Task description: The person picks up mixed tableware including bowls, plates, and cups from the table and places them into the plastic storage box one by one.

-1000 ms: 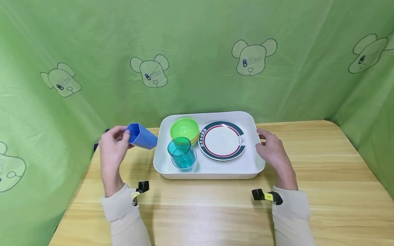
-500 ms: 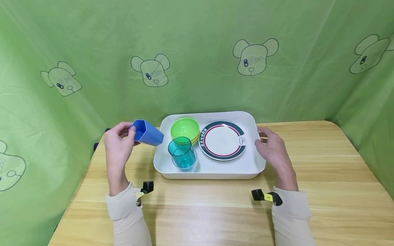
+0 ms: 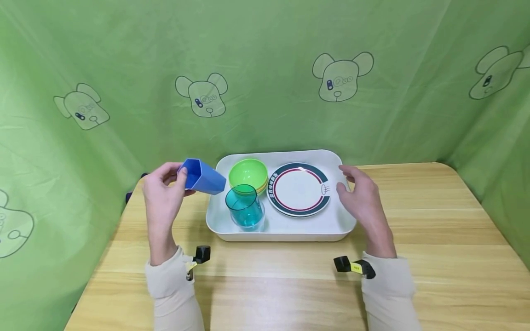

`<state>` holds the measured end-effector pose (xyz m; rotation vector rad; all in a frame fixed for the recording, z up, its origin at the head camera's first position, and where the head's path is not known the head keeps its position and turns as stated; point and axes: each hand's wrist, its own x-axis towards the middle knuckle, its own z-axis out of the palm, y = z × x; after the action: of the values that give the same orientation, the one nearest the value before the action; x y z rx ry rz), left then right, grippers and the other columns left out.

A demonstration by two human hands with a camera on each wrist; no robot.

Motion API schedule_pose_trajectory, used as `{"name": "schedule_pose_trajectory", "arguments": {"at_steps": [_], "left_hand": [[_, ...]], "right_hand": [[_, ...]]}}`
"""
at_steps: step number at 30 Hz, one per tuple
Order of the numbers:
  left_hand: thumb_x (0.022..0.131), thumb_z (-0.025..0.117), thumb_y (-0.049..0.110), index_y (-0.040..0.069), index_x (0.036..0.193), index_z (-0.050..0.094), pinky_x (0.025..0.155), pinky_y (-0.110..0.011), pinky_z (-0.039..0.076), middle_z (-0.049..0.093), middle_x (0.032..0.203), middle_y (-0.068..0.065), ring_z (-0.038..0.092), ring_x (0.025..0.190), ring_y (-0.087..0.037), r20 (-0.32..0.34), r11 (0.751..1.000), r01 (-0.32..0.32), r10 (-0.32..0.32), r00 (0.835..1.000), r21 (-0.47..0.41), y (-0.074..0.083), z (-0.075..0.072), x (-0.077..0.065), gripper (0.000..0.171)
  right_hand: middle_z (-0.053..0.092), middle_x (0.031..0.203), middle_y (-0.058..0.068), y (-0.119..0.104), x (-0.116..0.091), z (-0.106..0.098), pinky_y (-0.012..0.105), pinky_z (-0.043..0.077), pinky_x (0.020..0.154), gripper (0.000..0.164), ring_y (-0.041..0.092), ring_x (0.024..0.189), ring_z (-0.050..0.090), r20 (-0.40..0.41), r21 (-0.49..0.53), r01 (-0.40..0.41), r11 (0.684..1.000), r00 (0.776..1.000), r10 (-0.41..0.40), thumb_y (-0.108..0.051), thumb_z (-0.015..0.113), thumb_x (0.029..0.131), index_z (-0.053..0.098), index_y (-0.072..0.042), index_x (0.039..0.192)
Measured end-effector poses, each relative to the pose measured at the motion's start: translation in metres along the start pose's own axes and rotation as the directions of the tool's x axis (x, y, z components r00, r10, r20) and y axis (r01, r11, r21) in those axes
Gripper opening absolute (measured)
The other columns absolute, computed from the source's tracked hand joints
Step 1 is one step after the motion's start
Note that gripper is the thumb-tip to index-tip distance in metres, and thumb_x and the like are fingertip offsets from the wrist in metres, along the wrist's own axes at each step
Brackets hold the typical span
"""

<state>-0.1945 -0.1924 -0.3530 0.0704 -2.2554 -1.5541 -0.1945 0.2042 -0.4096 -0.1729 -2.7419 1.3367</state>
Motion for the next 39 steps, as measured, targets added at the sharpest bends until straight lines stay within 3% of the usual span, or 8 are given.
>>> {"name": "schedule_pose_trajectory", "arguments": {"at_steps": [17, 25, 34, 39], "left_hand": [[0.099, 0.064, 0.007, -0.007, 0.108, 0.072, 0.058, -0.029, 0.062, 0.072, 0.103, -0.021, 0.072, 0.092, -0.031, -0.007, 0.999, -0.042, 0.042, 0.999, -0.013, 0.006, 0.007, -0.004, 0.018], [0.098, 0.065, 0.004, -0.007, 0.108, 0.073, 0.057, -0.029, 0.062, 0.072, 0.102, -0.022, 0.072, 0.092, -0.032, -0.006, 0.998, -0.064, 0.063, 0.998, -0.025, 0.008, 0.015, -0.003, 0.017], [0.098, 0.067, 0.007, -0.003, 0.108, 0.074, 0.056, -0.027, 0.061, 0.073, 0.103, -0.019, 0.072, 0.093, -0.029, -0.022, 0.996, -0.088, 0.089, 0.996, 0.029, 0.012, 0.021, -0.005, 0.016], [0.098, 0.068, 0.008, -0.001, 0.106, 0.076, 0.071, -0.028, 0.063, 0.074, 0.101, -0.014, 0.071, 0.092, -0.023, -0.049, 0.985, -0.142, 0.147, 0.988, 0.095, 0.017, 0.023, -0.009, 0.015]], "right_hand": [[0.063, 0.129, 0.022, -0.028, -0.009, 0.037, 0.054, 0.048, 0.101, 0.042, 0.039, 0.119, 0.058, -0.055, 0.073, 0.248, 0.966, 0.968, -0.245, -0.001, 0.06, 0.097, 0.058, 0.001, 0.139], [0.064, 0.127, 0.021, -0.035, -0.011, 0.041, 0.054, 0.052, 0.098, 0.04, 0.038, 0.118, 0.061, -0.081, 0.106, 0.273, 0.956, 0.961, -0.266, -0.001, 0.063, 0.096, 0.06, 0.0, 0.137], [0.063, 0.134, 0.016, -0.052, -0.019, 0.047, 0.051, 0.05, 0.105, 0.04, 0.033, 0.124, 0.06, -0.019, 0.236, 0.279, 0.931, 0.959, -0.283, -0.004, 0.066, 0.098, 0.06, -0.003, 0.138], [0.063, 0.135, 0.011, -0.069, -0.03, 0.049, 0.046, 0.051, 0.106, 0.039, 0.027, 0.124, 0.06, 0.037, 0.33, 0.276, 0.903, 0.952, -0.305, -0.007, 0.068, 0.098, 0.061, -0.005, 0.137]]}}
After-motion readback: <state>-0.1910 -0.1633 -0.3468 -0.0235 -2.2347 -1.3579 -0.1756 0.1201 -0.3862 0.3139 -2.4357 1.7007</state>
